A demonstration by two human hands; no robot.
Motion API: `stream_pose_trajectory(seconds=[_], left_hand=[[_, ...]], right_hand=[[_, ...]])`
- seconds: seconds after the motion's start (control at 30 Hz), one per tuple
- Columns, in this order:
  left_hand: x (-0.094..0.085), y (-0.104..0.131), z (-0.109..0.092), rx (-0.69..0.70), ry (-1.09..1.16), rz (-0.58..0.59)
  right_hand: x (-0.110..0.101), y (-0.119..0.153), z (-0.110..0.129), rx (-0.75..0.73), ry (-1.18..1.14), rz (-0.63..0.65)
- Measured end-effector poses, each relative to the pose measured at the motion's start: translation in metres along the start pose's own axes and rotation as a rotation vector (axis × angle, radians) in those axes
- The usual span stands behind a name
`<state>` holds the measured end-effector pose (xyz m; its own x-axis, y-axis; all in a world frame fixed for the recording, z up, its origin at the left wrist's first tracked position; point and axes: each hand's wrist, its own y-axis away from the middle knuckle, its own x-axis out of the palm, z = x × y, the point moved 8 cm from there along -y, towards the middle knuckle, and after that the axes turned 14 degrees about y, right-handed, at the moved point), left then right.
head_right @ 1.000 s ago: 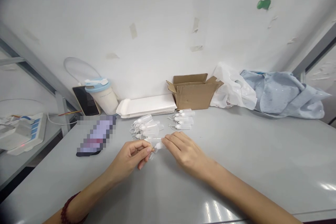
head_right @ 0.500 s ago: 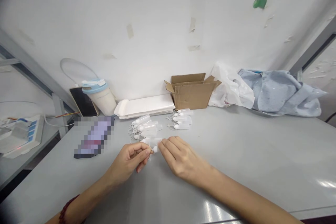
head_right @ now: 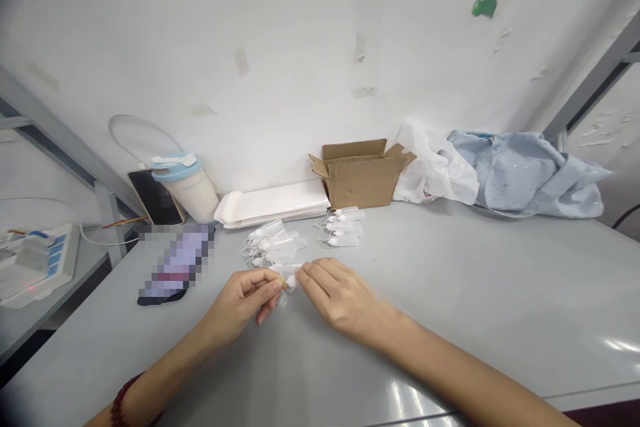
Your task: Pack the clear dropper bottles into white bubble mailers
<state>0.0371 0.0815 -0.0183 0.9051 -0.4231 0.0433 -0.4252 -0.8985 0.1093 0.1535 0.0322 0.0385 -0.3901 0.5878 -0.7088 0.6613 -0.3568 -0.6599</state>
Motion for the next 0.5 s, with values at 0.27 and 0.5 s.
stream_pose_trajectory(seconds=[0.27,0.5], left_hand=[[-0.067,-0.001,-0.032,0.264,-0.093,-0.432],[-0.075,-0.01,-0.02,0.2,-0.134,-0.451]], right_hand=[[0.016,0.006,-0.042,0.218,0.197,0.074],[0.046,0.024,-0.084,0.323,0.356,0.29]])
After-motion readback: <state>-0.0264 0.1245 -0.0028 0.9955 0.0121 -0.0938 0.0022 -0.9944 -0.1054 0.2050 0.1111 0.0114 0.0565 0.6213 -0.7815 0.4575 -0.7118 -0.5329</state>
